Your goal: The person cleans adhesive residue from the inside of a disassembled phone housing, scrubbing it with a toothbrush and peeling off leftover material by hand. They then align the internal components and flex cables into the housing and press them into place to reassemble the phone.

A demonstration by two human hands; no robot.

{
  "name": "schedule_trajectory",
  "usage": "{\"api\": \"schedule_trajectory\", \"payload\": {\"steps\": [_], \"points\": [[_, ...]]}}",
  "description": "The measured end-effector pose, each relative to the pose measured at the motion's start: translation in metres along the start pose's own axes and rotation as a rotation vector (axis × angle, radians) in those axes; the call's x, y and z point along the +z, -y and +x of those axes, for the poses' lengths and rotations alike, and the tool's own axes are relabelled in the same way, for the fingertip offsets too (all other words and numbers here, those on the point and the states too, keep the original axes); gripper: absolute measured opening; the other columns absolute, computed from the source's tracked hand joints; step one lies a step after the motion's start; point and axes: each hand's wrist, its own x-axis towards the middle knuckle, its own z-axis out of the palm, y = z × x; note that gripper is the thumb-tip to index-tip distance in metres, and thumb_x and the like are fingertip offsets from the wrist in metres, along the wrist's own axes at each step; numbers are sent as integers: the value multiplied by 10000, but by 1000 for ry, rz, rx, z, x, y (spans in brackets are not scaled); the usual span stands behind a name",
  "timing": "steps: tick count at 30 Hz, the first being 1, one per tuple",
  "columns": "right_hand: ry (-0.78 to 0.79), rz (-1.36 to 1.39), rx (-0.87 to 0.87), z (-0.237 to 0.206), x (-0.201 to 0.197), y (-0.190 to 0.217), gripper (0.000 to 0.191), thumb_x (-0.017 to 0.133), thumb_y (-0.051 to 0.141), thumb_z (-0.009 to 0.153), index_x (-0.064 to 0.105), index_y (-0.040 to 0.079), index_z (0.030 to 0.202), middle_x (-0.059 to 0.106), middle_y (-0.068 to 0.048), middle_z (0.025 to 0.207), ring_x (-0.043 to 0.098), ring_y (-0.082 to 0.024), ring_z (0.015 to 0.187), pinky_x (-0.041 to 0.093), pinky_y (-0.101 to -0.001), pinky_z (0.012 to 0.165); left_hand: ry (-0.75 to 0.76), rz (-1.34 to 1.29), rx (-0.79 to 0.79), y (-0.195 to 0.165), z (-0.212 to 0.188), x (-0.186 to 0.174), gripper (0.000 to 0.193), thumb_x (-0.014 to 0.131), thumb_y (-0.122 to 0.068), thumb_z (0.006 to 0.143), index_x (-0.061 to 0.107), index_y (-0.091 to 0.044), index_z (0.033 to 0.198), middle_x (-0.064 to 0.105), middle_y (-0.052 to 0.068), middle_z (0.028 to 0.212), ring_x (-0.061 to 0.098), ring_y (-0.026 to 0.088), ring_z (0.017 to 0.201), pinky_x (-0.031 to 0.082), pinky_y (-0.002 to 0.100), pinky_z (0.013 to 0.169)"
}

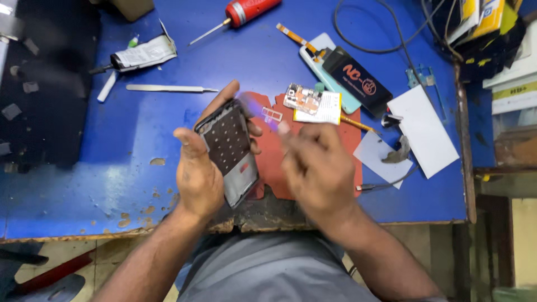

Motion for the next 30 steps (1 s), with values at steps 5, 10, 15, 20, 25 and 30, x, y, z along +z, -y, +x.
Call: {"api": "schedule_trajectory", "payload": {"steps": [5, 10, 15, 20, 25, 30], "points": [[-10, 20, -20, -1, 7, -7, 282, 727, -34, 910, 699, -4, 1190, 570, -125, 1006, 611, -214, 833, 514, -327, 684, -19, 86, -20, -6, -5, 6, 1141, 407, -842, 894, 307, 38, 1614, 560, 116, 1251, 590, 198, 1045, 546, 365, 898], [-111, 87, 40, -8, 9, -11, 181, 711, -78, 952, 687, -10, 1118, 569, -80, 1001, 601, -138, 766, 493, -280, 650, 29, 145, 51, -12, -5, 9, 1143, 376, -854, 929, 335, 35, 1645, 624, 128, 1258, 634, 209, 1118, 557, 383, 1017], [-140, 134, 8, -10, 27, -13, 125, 738, -78, 959, 671, -33, 1054, 550, -81, 965, 530, -119, 688, 448, -295, 605, -56, 97, 93, -11, -4, 14, 1090, 395, -827, 939, 359, 52, 1582, 591, 119, 1264, 620, 223, 1164, 545, 393, 1083], [-80, 159, 28, -25, 37, -19, 187, 721, -61, 965, 672, -32, 1143, 547, -91, 967, 566, -125, 698, 481, -294, 606, -135, 64, 148, -7, -6, 12, 1036, 399, -799, 990, 410, 58, 1572, 621, 138, 1207, 605, 237, 1124, 523, 380, 1065], [83, 75, 55, -48, 29, -17, 323, 706, -49, 896, 696, -14, 1216, 547, -114, 937, 579, -178, 722, 490, -327, 610, -136, -6, 285, -19, 3, -13, 939, 415, -757, 1013, 438, 45, 1502, 615, 143, 1225, 618, 282, 1156, 518, 424, 1087], [88, 89, 140, -54, 5, -7, 276, 722, -40, 881, 715, -6, 1155, 583, -92, 954, 608, -149, 769, 494, -289, 620, -76, -148, 349, -38, 10, -35, 853, 387, -708, 1016, 485, 17, 1456, 605, 113, 1153, 621, 261, 1103, 521, 417, 1025]]}}
